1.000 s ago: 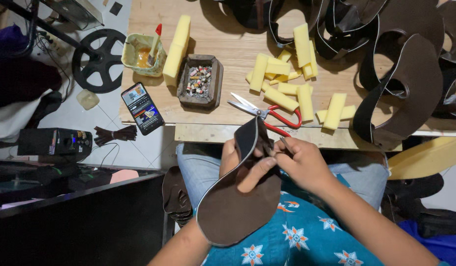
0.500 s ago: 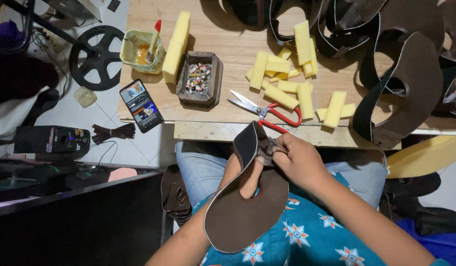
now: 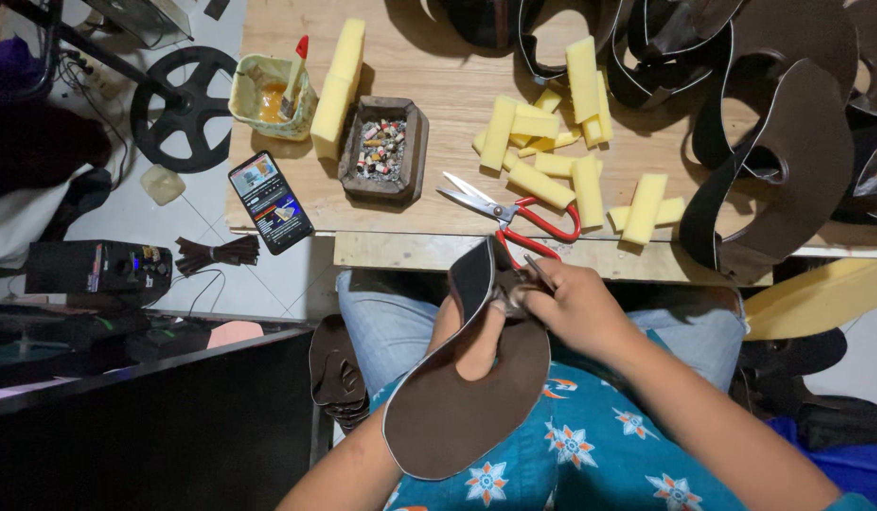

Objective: The person cuts a yellow foam block into strips with red-handled scissors, then takes a brown shoe upper, pushes a foam strip inside it, and uses a thin metal rod to work the foam into place along the edges. They press and fold the upper over the foam and set the padded upper with a pile of similar uppers on the table.

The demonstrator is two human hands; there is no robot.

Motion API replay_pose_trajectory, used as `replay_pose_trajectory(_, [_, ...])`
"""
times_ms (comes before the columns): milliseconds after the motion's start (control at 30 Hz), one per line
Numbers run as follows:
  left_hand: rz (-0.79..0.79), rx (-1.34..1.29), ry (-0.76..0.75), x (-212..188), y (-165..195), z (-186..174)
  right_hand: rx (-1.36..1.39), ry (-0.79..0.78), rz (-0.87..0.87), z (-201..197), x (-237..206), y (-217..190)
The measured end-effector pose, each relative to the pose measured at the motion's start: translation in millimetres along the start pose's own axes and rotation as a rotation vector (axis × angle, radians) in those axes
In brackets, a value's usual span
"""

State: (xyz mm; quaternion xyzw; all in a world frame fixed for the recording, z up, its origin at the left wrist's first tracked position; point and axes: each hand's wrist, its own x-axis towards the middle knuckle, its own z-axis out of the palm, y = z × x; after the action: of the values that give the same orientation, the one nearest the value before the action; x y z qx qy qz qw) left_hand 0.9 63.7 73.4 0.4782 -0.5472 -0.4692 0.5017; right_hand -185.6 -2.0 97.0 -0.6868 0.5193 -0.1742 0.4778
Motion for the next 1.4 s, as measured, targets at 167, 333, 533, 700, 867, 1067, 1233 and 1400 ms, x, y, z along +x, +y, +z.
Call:
replay_pose_trajectory(167, [0.203, 0.083, -0.057, 14, 14, -6, 0.064, 0.046, -0.047, 5, 2, 8])
replay_pose_trajectory(333, [-0.376, -0.36, 0.032, 2, 11, -2, 0.35, 0.075, 0.126, 6, 3, 13])
replay_pose_trajectory(533, [-0.321, -0.362, 0.183, 16, -28, 0, 0.438, 0.083, 0.033, 9, 0, 3])
replay_pose_trajectory(700, [-0.358, -0.518, 0.173, 5, -19, -2, 0.111, 0.135, -0.196, -5, -9, -11])
replay_pose_trajectory(867, [-0.347, -0.465, 0.213, 11, -23, 0, 0.014, 0.007, -0.338, -9, -15, -14])
replay_pose_trajectory(1067, [-0.423, -0.9, 0.189, 7, -40, -6, -0.078, 0.01, -0.179, -1, -15, -7])
replay_pose_trajectory(1233, [-0.42, -0.581, 0.229, 4, -28, 8, 0.041, 0.005, -0.29, -1, -10, 2])
replay_pose_trajectory(1400, [-0.477, -0.582, 0.162, 7, -22, 5, 0.097, 0.002, -0.008, 4, -3, 7])
